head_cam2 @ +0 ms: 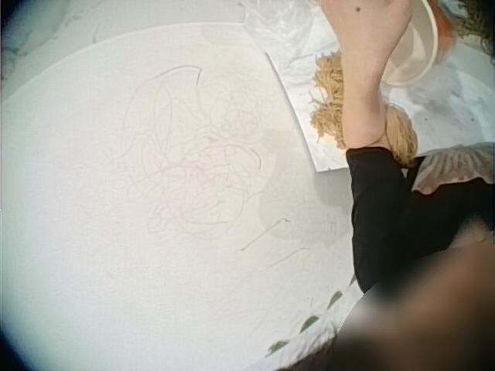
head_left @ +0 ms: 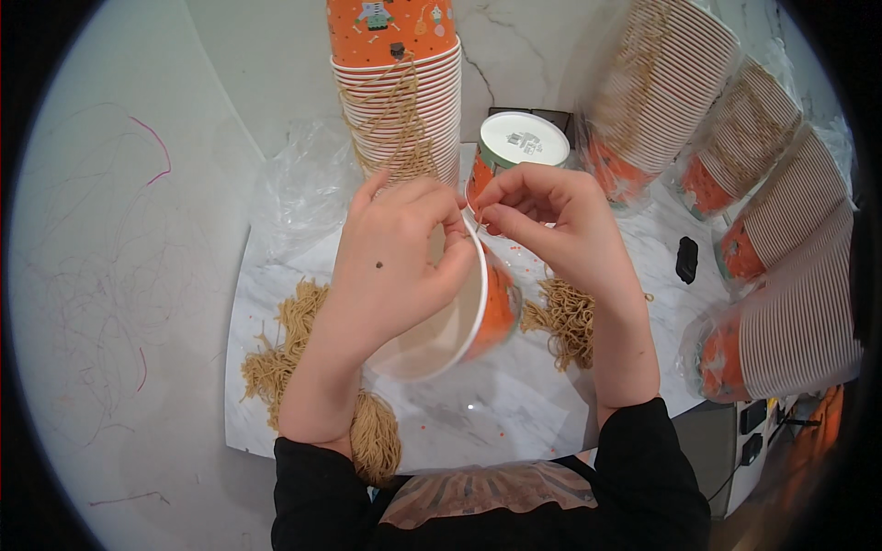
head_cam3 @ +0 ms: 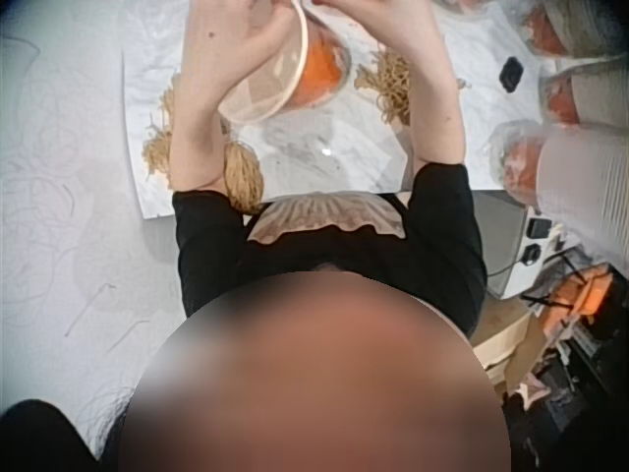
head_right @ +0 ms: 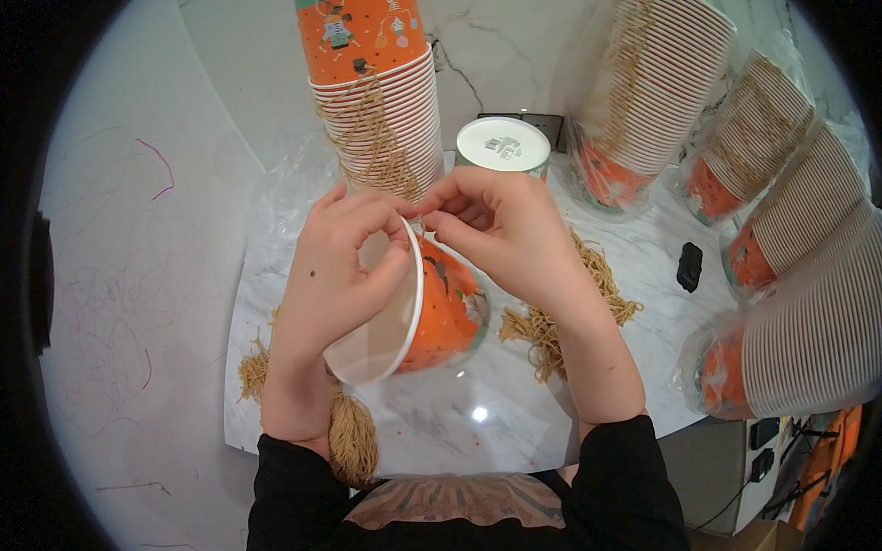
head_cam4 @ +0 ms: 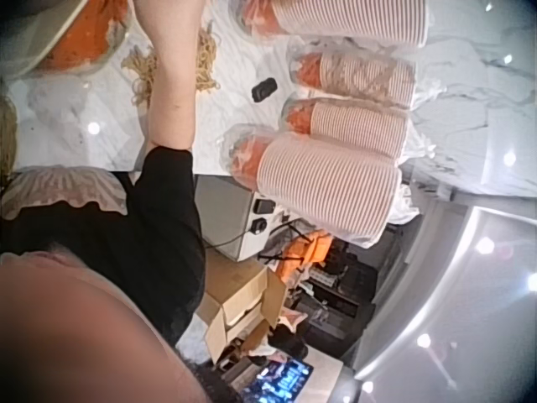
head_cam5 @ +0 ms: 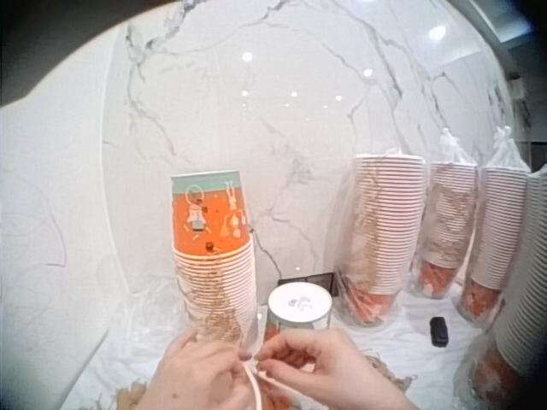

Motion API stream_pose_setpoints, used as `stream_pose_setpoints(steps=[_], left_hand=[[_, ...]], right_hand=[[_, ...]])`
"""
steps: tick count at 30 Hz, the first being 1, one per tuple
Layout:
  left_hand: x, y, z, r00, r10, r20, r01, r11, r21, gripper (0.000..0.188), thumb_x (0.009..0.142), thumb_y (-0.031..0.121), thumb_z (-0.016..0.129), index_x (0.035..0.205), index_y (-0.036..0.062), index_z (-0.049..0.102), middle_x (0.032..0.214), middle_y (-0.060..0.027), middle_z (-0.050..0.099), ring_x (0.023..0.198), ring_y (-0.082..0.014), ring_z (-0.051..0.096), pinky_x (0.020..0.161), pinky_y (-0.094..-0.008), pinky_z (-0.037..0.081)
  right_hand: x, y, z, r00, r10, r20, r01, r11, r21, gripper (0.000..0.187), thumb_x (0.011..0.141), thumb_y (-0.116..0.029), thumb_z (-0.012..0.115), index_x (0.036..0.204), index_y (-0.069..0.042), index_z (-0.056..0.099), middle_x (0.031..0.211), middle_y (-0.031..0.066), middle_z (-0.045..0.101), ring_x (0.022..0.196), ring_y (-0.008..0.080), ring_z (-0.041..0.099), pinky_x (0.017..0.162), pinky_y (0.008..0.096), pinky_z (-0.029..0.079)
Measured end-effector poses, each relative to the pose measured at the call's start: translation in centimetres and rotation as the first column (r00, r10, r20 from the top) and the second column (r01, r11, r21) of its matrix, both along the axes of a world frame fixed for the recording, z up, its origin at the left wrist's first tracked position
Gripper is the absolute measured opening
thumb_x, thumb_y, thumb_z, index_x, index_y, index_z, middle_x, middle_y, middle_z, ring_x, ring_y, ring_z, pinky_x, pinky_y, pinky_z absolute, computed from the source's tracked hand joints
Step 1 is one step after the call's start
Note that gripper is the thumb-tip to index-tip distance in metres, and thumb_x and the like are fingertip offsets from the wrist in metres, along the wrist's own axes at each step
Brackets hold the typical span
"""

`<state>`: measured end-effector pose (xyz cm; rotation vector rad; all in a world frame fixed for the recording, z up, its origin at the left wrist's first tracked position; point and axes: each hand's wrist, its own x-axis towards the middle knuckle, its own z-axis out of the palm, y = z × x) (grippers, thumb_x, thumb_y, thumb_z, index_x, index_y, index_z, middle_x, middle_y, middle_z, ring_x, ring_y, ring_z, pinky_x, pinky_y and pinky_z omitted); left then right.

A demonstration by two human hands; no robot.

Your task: Threading and knotting lengths of string through pre-punched holes in the rims of paper cups to create handles or hangers.

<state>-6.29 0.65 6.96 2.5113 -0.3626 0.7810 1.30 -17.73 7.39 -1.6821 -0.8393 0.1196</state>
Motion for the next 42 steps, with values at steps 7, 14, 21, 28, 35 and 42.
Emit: stream_pose_setpoints(steps=[7,14,21,28,35,42], left_hand=[[-0.9,0.6,-0.1,0.981,-0.046,-0.187,0.010,0.982,-0.188,0.015,0.083,0.010,0.061,0.087,-0.0035,0.063,0.082,-0.0136,0.068,0.068,-0.0240,0.063,0.053,-0.0334,0.045],[-1.0,0.7,0.1,0.966,-0.048,-0.255,-0.023,0.963,-0.269,0.016,0.085,0.013,0.060,0.086,-0.0027,0.064,0.078,-0.0155,0.067,0.069,-0.0280,0.064,0.063,-0.0364,0.050],[0.0,1.7,0.1,0.869,-0.199,-0.453,-0.004,0.913,-0.409,0.019,0.087,0.007,0.053,0.102,-0.0020,0.062,0.089,-0.0093,0.069,0.073,-0.0165,0.066,0.069,-0.0297,0.052],[2.3,2.6,-1.0,0.531,-0.732,-0.427,0.145,0.575,-0.805,0.052,0.087,-0.002,0.048,0.138,0.0042,0.051,0.108,-0.0073,0.068,0.096,-0.0146,0.065,0.085,-0.0273,0.050],[3.4,2.1,-2.7,0.336,-0.889,-0.311,0.234,0.398,-0.887,0.061,0.087,-0.004,0.053,0.146,0.0038,0.043,0.124,-0.0070,0.061,0.114,-0.0154,0.059,0.097,-0.0292,0.047],[4.2,3.1,-3.6,0.360,-0.861,-0.359,0.222,0.453,-0.863,0.032,0.094,0.008,0.064,0.125,0.0025,0.060,0.105,-0.0023,0.067,0.095,-0.0093,0.064,0.086,-0.0269,0.051]], right_hand=[[-1.1,0.0,-0.1,0.991,0.065,-0.120,-0.066,0.998,-0.009,0.015,0.088,-0.008,0.070,0.098,0.003,0.071,0.084,0.0020,0.071,0.077,0.0053,0.066,0.070,0.0223,0.054],[-1.7,0.4,-0.2,0.997,0.009,0.081,0.004,0.987,-0.160,0.019,0.083,-0.010,0.075,0.096,0.003,0.070,0.081,0.0062,0.072,0.076,0.0125,0.069,0.071,0.0265,0.054],[-1.7,0.3,-0.6,0.972,0.041,0.233,0.005,0.981,-0.194,0.013,0.079,-0.008,0.075,0.088,-0.001,0.073,0.080,0.0114,0.072,0.075,0.0215,0.072,0.068,0.0301,0.055],[-1.5,-0.2,-0.3,0.948,0.256,0.187,-0.206,0.946,-0.251,0.006,0.080,-0.004,0.075,0.085,-0.001,0.072,0.079,0.0028,0.071,0.074,0.0109,0.066,0.068,0.0275,0.053],[-1.5,-0.6,0.1,0.930,0.348,0.118,-0.315,0.920,-0.234,0.006,0.079,-0.003,0.074,0.085,-0.001,0.072,0.081,0.0038,0.072,0.076,0.0114,0.067,0.071,0.0268,0.054],[-0.9,-0.9,0.3,0.920,0.386,0.075,-0.356,0.898,-0.259,0.007,0.079,-0.003,0.074,0.085,0.001,0.072,0.082,0.0042,0.072,0.076,0.0108,0.067,0.073,0.0262,0.054]])
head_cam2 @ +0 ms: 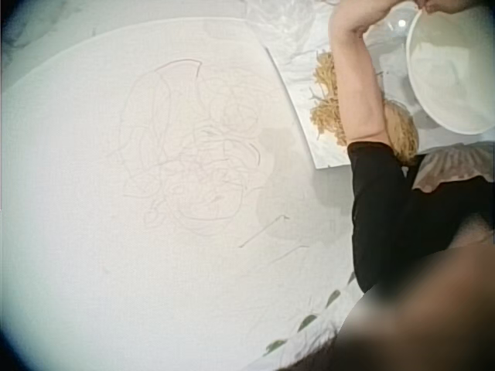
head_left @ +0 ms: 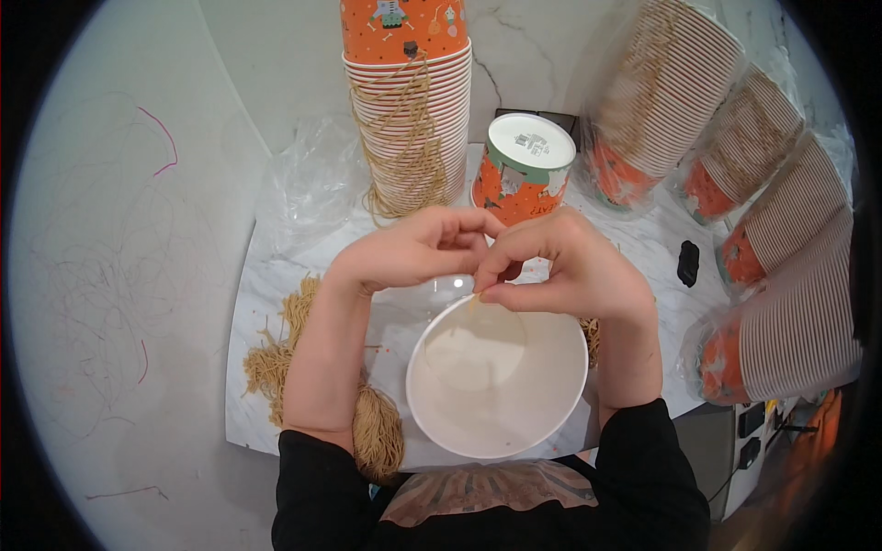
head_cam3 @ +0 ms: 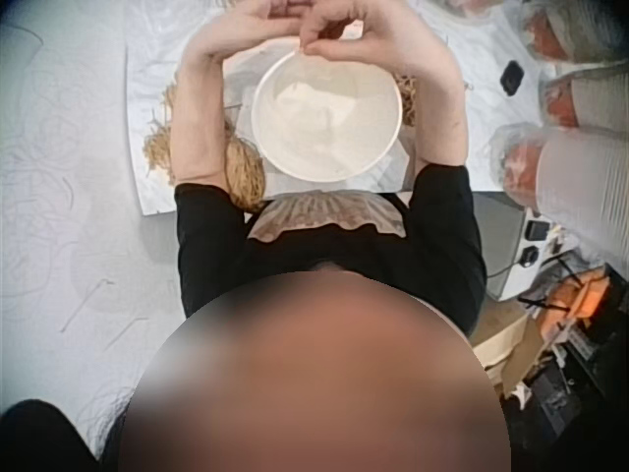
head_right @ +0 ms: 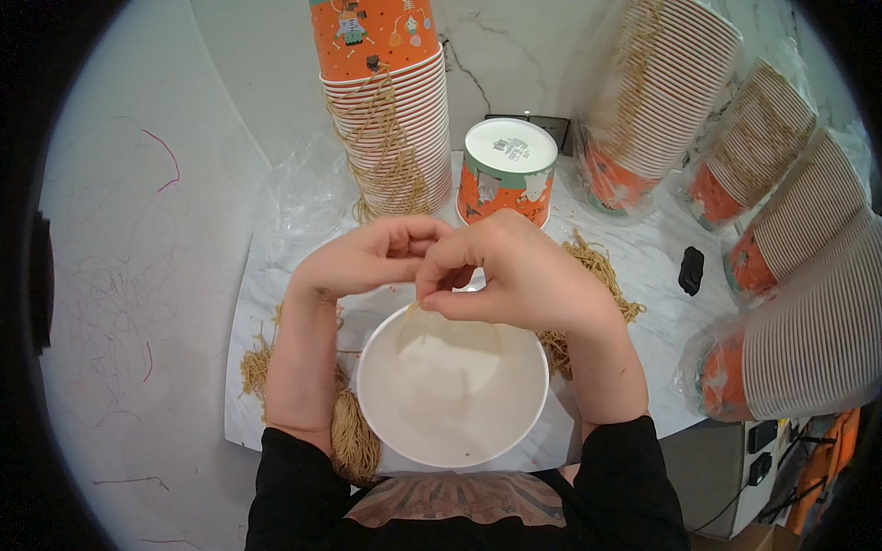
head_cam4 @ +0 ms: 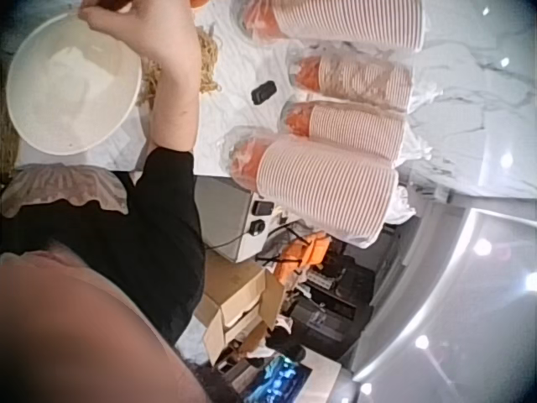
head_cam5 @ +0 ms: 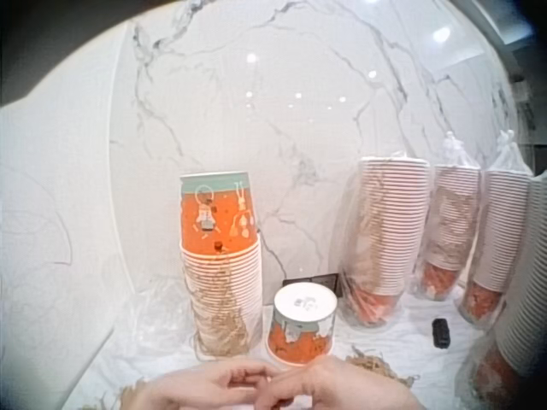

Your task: Threading and knotting lengths of string through pre-punched holes in the rims of paper cups to create handles or hangers.

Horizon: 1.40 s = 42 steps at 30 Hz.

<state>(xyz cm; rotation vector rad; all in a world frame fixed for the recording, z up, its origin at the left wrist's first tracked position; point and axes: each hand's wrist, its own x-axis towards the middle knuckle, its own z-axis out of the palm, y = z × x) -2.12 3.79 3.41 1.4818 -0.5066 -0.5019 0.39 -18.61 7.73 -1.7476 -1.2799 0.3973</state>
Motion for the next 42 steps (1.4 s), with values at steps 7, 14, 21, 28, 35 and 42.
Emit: stream_pose_setpoints(steps=[7,14,21,28,35,42], left_hand=[[-0.9,3.8,2.7,0.961,0.273,0.046,-0.265,0.956,-0.125,0.024,0.098,0.029,0.064,0.098,0.0045,0.066,0.074,0.0066,0.056,0.062,-0.0036,0.052,0.073,-0.0262,0.049],[-1.8,4.5,2.3,0.845,0.348,0.405,-0.491,0.805,0.334,0.033,0.098,0.030,0.064,0.112,0.0003,0.065,0.102,-0.0045,0.067,0.089,-0.0119,0.062,0.084,-0.0313,0.052],[1.0,1.6,-1.2,0.981,0.015,0.194,-0.065,0.965,0.254,0.043,0.100,0.027,0.061,0.134,0.0018,0.053,0.108,-0.0050,0.065,0.098,-0.0127,0.059,0.084,-0.0293,0.050],[1.5,2.1,-1.2,0.989,0.107,0.101,-0.138,0.918,0.371,0.023,0.094,0.021,0.067,0.107,0.0018,0.068,0.086,0.0026,0.064,0.075,-0.0063,0.053,0.068,-0.0237,0.045],[1.1,3.1,-0.9,0.976,0.181,0.119,-0.216,0.861,0.460,0.015,0.092,0.014,0.069,0.100,0.0012,0.069,0.088,0.0021,0.066,0.081,-0.0042,0.057,0.071,-0.0228,0.047],[0.6,2.6,-0.7,0.960,0.143,0.240,-0.246,0.840,0.484,0.015,0.092,0.014,0.069,0.095,-0.0004,0.067,0.083,0.0010,0.066,0.077,-0.0043,0.057,0.068,-0.0227,0.047]], right_hand=[[1.0,0.1,-0.6,0.999,0.018,0.043,-0.018,1.000,0.011,0.008,0.081,-0.006,0.072,0.085,0.001,0.071,0.075,0.0051,0.071,0.069,0.0129,0.067,0.070,0.0275,0.055],[2.3,0.8,-1.4,0.999,0.045,0.014,-0.044,0.998,-0.054,0.009,0.080,-0.005,0.075,0.086,0.000,0.072,0.079,0.0042,0.071,0.074,0.0112,0.066,0.071,0.0264,0.053],[4.3,1.5,-3.0,1.000,-0.001,-0.009,0.000,0.994,-0.109,0.011,0.080,-0.007,0.075,0.087,0.001,0.072,0.077,0.0046,0.072,0.072,0.0107,0.067,0.068,0.0267,0.054],[5.5,1.5,-3.8,0.999,-0.021,-0.025,0.017,0.988,-0.155,0.009,0.080,-0.006,0.072,0.087,0.001,0.072,0.076,0.0039,0.071,0.072,0.0091,0.067,0.070,0.0259,0.054],[6.1,1.3,-4.0,0.996,0.020,-0.086,-0.027,0.997,-0.075,0.007,0.081,-0.001,0.072,0.088,0.001,0.070,0.088,0.0050,0.071,0.087,0.0124,0.069,0.081,0.0274,0.055],[5.8,1.1,-3.3,0.942,0.022,-0.334,-0.027,1.000,-0.011,0.007,0.084,-0.001,0.072,0.089,0.001,0.067,0.090,0.0048,0.071,0.087,0.0121,0.068,0.082,0.0257,0.054]])
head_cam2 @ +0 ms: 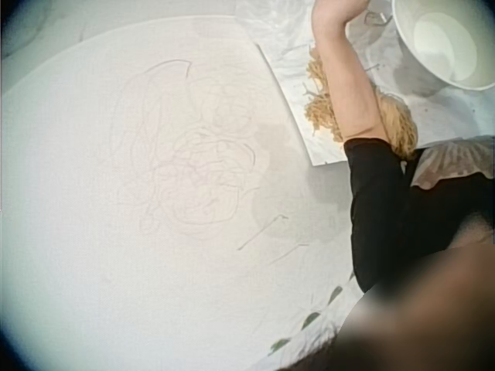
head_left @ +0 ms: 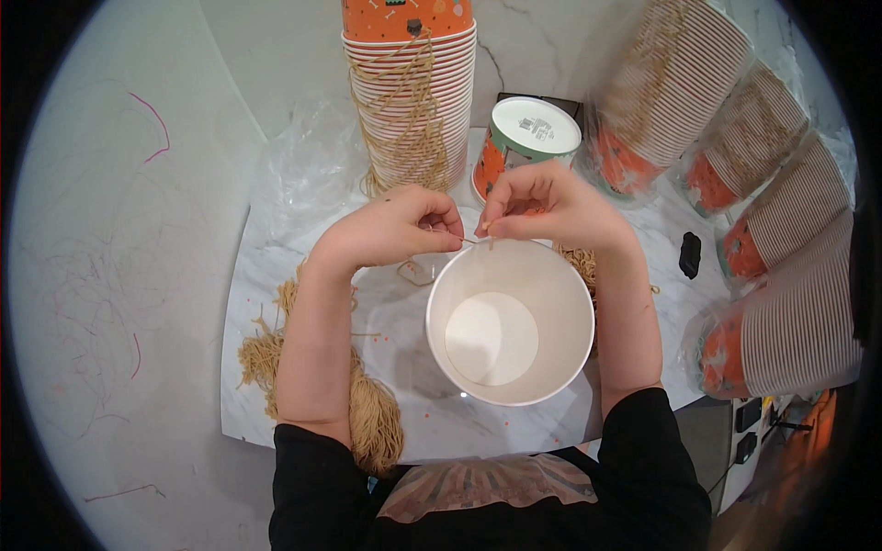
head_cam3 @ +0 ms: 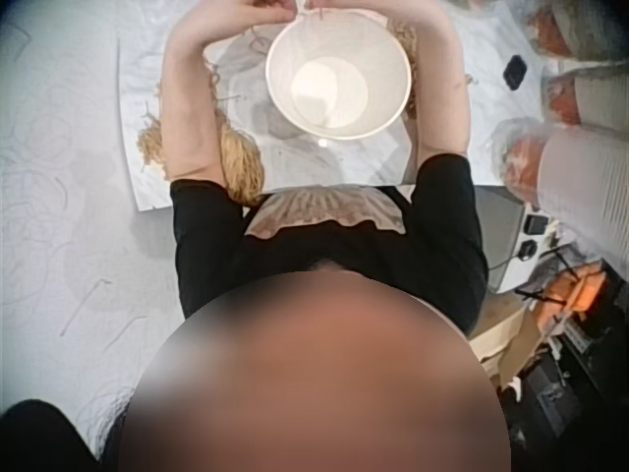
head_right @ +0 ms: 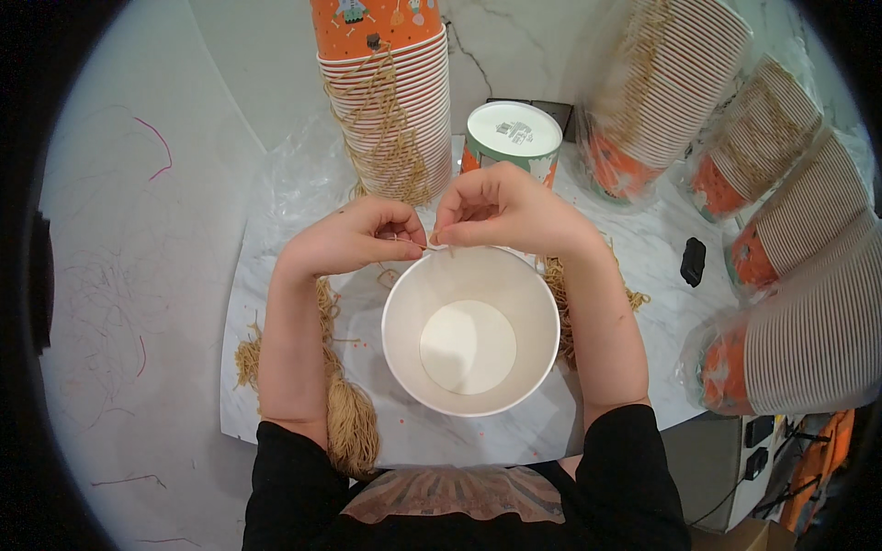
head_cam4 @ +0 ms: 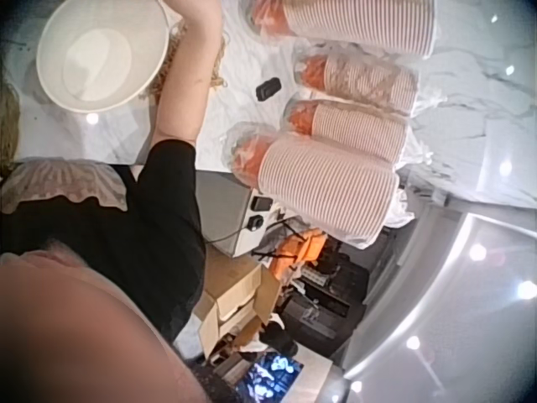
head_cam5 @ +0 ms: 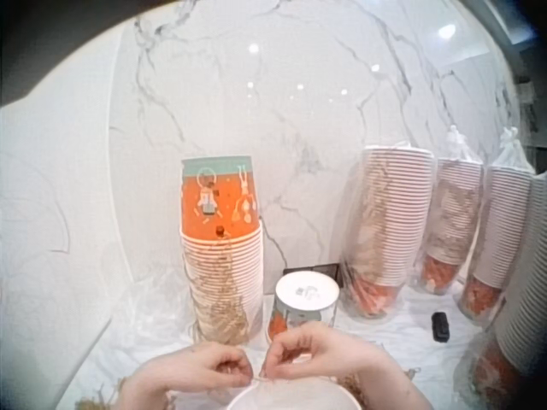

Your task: Threading and knotting lengths of string through pre-punched holes in the rims of paper cups to create handles or hangers.

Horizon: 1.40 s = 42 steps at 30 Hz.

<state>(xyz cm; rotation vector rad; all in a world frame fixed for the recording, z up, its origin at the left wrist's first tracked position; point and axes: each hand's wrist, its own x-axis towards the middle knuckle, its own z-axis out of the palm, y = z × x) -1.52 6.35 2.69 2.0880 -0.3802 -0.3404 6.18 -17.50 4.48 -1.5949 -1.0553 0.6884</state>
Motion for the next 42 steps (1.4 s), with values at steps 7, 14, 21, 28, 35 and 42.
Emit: stream_pose_setpoints(steps=[7,14,21,28,35,42], left_hand=[[-0.2,-0.6,0.6,0.998,0.051,0.036,-0.051,0.999,-0.011,0.014,0.091,0.015,0.069,0.093,0.0007,0.068,0.080,0.0029,0.064,0.074,-0.0039,0.054,0.066,-0.0219,0.045],[0.0,-0.6,0.4,0.992,0.112,0.062,-0.110,0.993,-0.044,0.017,0.087,0.016,0.070,0.091,-0.0004,0.069,0.079,-0.0014,0.066,0.071,-0.0085,0.057,0.064,-0.0267,0.047],[0.4,-1.5,0.1,0.986,0.163,0.020,-0.156,0.968,-0.196,0.016,0.087,0.016,0.072,0.091,0.0007,0.069,0.084,-0.0007,0.067,0.075,-0.0067,0.058,0.067,-0.0249,0.048],[0.7,-1.2,-0.3,0.986,0.154,-0.067,-0.167,0.933,-0.319,0.015,0.087,0.014,0.073,0.093,0.0008,0.069,0.087,-0.0013,0.068,0.080,-0.0074,0.061,0.072,-0.0241,0.049],[0.8,-1.6,0.0,0.983,0.153,-0.101,-0.179,0.921,-0.347,0.011,0.086,0.009,0.074,0.091,0.0043,0.066,0.088,0.0003,0.069,0.079,-0.0043,0.062,0.066,-0.0191,0.047],[1.0,-1.8,-0.4,0.974,0.181,-0.138,-0.220,0.906,-0.362,0.014,0.082,0.007,0.075,0.091,0.0027,0.065,0.089,-0.0054,0.073,0.083,-0.0074,0.067,0.069,-0.0196,0.049]], right_hand=[[0.3,0.0,-0.3,0.978,-0.209,-0.012,0.209,0.978,-0.013,0.010,0.087,-0.005,0.071,0.093,0.002,0.068,0.086,0.0022,0.070,0.078,0.0082,0.066,0.075,0.0226,0.053],[-0.7,0.6,-0.5,0.891,-0.320,0.322,0.373,0.920,-0.117,0.010,0.087,-0.008,0.071,0.090,0.002,0.069,0.075,-0.0012,0.065,0.070,0.0049,0.058,0.066,0.0226,0.049],[-1.1,0.7,-0.5,0.895,-0.291,0.338,0.352,0.926,-0.134,0.010,0.088,-0.009,0.068,0.088,0.001,0.067,0.074,-0.0016,0.064,0.068,0.0042,0.056,0.063,0.0225,0.046],[-1.3,0.8,-0.7,0.895,-0.297,0.334,0.358,0.923,-0.140,0.009,0.089,-0.009,0.067,0.088,0.000,0.067,0.074,-0.0016,0.064,0.069,0.0040,0.057,0.062,0.0220,0.045],[-1.2,0.8,-0.8,0.923,-0.248,0.295,0.291,0.950,-0.111,0.008,0.090,-0.008,0.066,0.088,0.000,0.066,0.076,-0.0006,0.065,0.071,0.0044,0.058,0.062,0.0220,0.046],[-1.2,0.8,-0.8,0.928,-0.235,0.288,0.281,0.951,-0.130,0.006,0.089,-0.005,0.066,0.092,0.000,0.065,0.079,-0.0003,0.065,0.074,0.0051,0.059,0.066,0.0220,0.047]])
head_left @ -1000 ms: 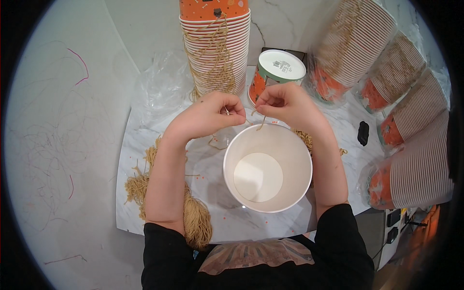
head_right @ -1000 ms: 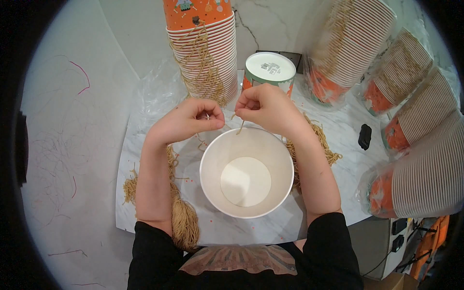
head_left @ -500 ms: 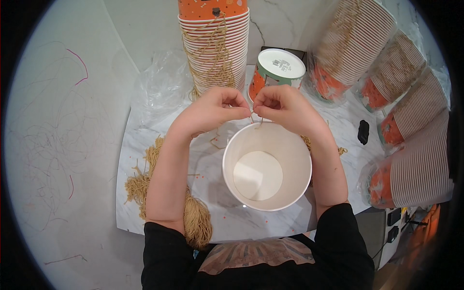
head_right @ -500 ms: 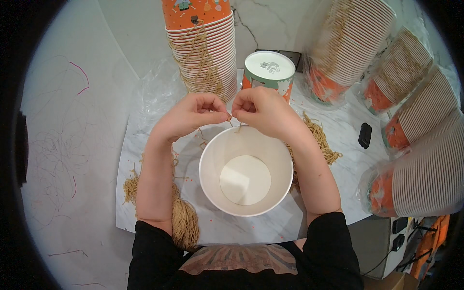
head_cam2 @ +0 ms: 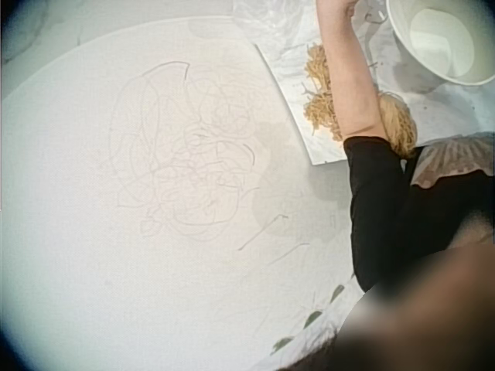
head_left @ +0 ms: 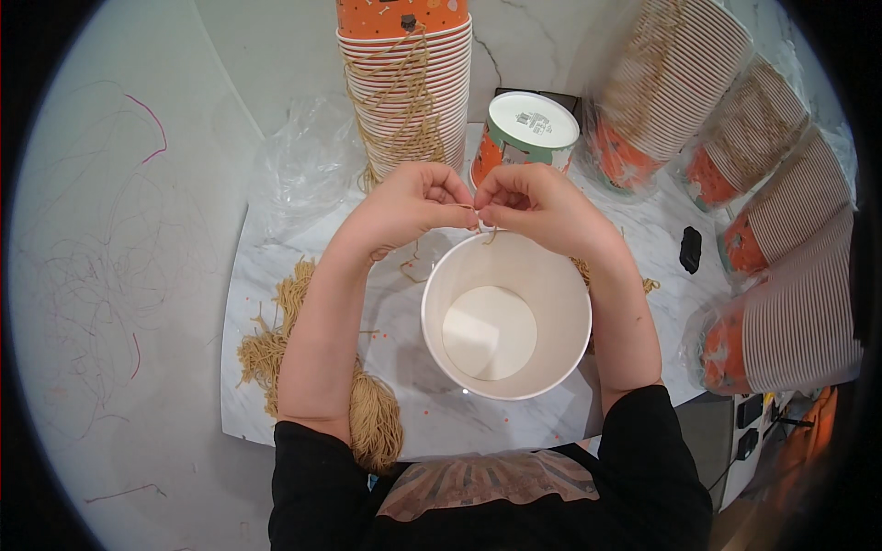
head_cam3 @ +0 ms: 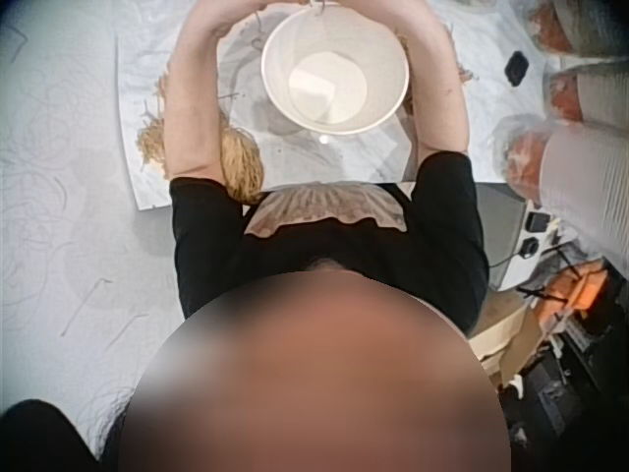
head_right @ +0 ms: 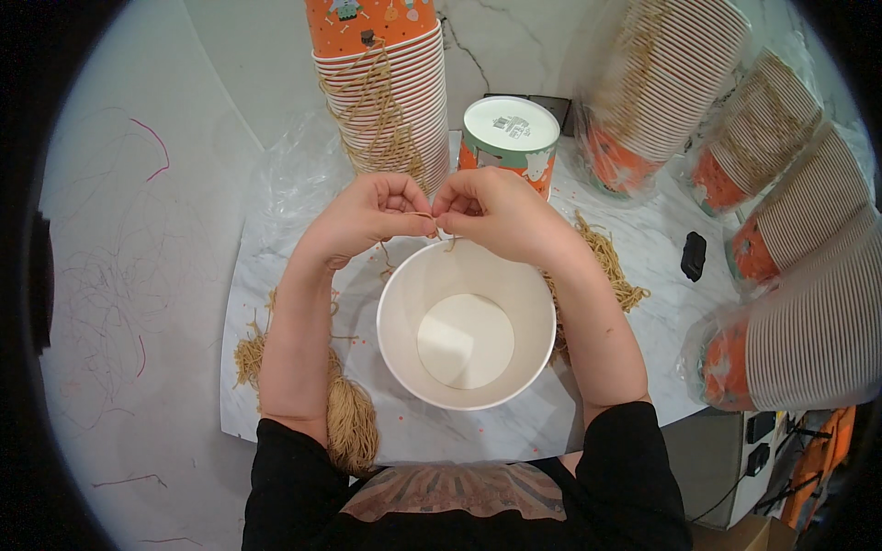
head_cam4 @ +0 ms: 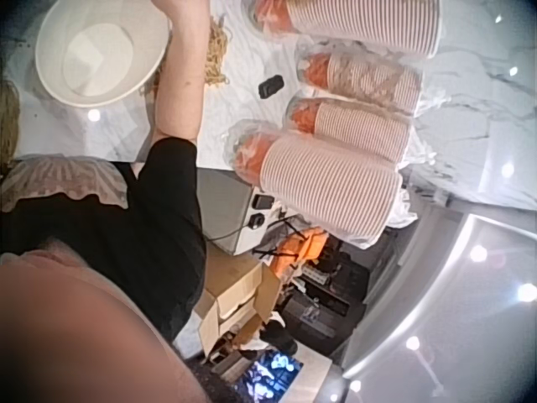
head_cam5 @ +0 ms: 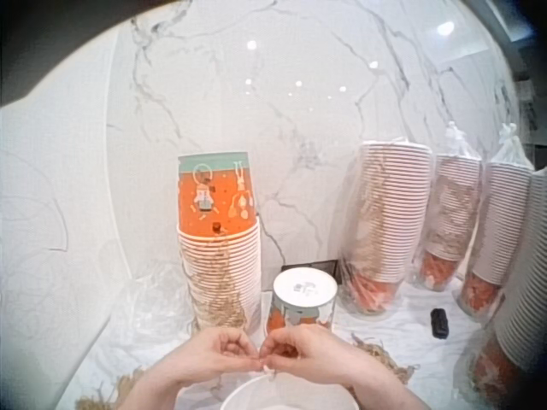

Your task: Threading and knotting lengths of string through pre-punched holes in the rims of paper cups to create handles or hangers.

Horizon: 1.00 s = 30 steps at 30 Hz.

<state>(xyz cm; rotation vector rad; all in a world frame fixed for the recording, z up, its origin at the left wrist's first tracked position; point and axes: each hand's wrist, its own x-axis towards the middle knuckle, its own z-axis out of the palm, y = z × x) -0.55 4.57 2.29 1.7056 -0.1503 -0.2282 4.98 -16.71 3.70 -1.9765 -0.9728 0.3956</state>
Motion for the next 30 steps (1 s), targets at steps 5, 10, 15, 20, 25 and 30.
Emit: stream_pose_setpoints(steps=[5,10,15,20,25,30], left_hand=[[-0.1,-0.2,0.2,1.000,0.027,-0.009,-0.027,1.000,-0.012,0.022,0.081,0.007,0.074,0.100,-0.0009,0.068,0.088,-0.0051,0.072,0.083,-0.0078,0.067,0.072,-0.0206,0.050],[-0.3,-0.5,0.6,0.999,-0.040,-0.009,0.040,0.999,0.005,0.022,0.078,0.006,0.072,0.098,-0.0036,0.073,0.085,-0.0025,0.070,0.079,-0.0070,0.062,0.071,-0.0237,0.049],[-0.5,-0.2,0.8,0.999,-0.034,-0.027,0.035,0.998,0.045,0.020,0.079,0.010,0.072,0.095,-0.0004,0.074,0.086,-0.0016,0.071,0.075,-0.0052,0.059,0.064,-0.0231,0.045],[-0.2,-0.2,0.7,0.999,-0.017,-0.050,0.021,0.995,0.097,0.017,0.081,0.015,0.070,0.092,0.0033,0.074,0.083,-0.0007,0.071,0.070,-0.0033,0.056,0.056,-0.0204,0.038],[0.0,-0.3,0.4,0.999,0.024,-0.047,-0.023,0.999,0.022,0.009,0.080,0.015,0.069,0.086,0.0086,0.071,0.077,0.0014,0.070,0.059,-0.0011,0.046,0.052,-0.0196,0.032],[0.2,-0.6,0.0,0.996,0.080,-0.048,-0.079,0.997,0.022,0.008,0.079,0.015,0.069,0.084,0.0089,0.071,0.074,0.0032,0.067,0.058,-0.0017,0.044,0.052,-0.0200,0.033]], right_hand=[[-0.4,-0.7,0.5,0.999,-0.034,0.021,0.033,0.997,0.071,0.016,0.081,-0.002,0.068,0.096,0.002,0.064,0.080,0.0060,0.067,0.074,0.0129,0.064,0.067,0.0287,0.051],[-0.7,-0.4,0.6,1.000,-0.020,-0.003,0.021,0.994,0.107,0.018,0.083,0.002,0.068,0.096,-0.003,0.057,0.087,-0.0019,0.062,0.081,0.0063,0.060,0.073,0.0231,0.049],[-1.6,0.2,1.0,0.998,-0.037,0.058,0.030,0.994,0.106,0.018,0.082,0.002,0.069,0.094,-0.002,0.057,0.087,-0.0015,0.062,0.083,0.0069,0.061,0.075,0.0235,0.050],[-1.8,0.0,1.3,0.998,-0.038,0.059,0.030,0.991,0.129,0.017,0.081,0.002,0.070,0.092,-0.001,0.058,0.087,-0.0008,0.063,0.083,0.0078,0.062,0.077,0.0238,0.051],[-2.0,-0.2,1.6,0.996,-0.055,0.070,0.051,0.997,0.057,0.014,0.080,-0.002,0.074,0.087,0.000,0.062,0.082,0.0010,0.066,0.079,0.0091,0.063,0.076,0.0253,0.052],[-2.4,0.1,1.7,0.986,-0.060,0.158,0.065,0.998,-0.021,0.017,0.079,-0.008,0.079,0.082,0.001,0.065,0.077,0.0036,0.067,0.076,0.0114,0.066,0.072,0.0272,0.052]])
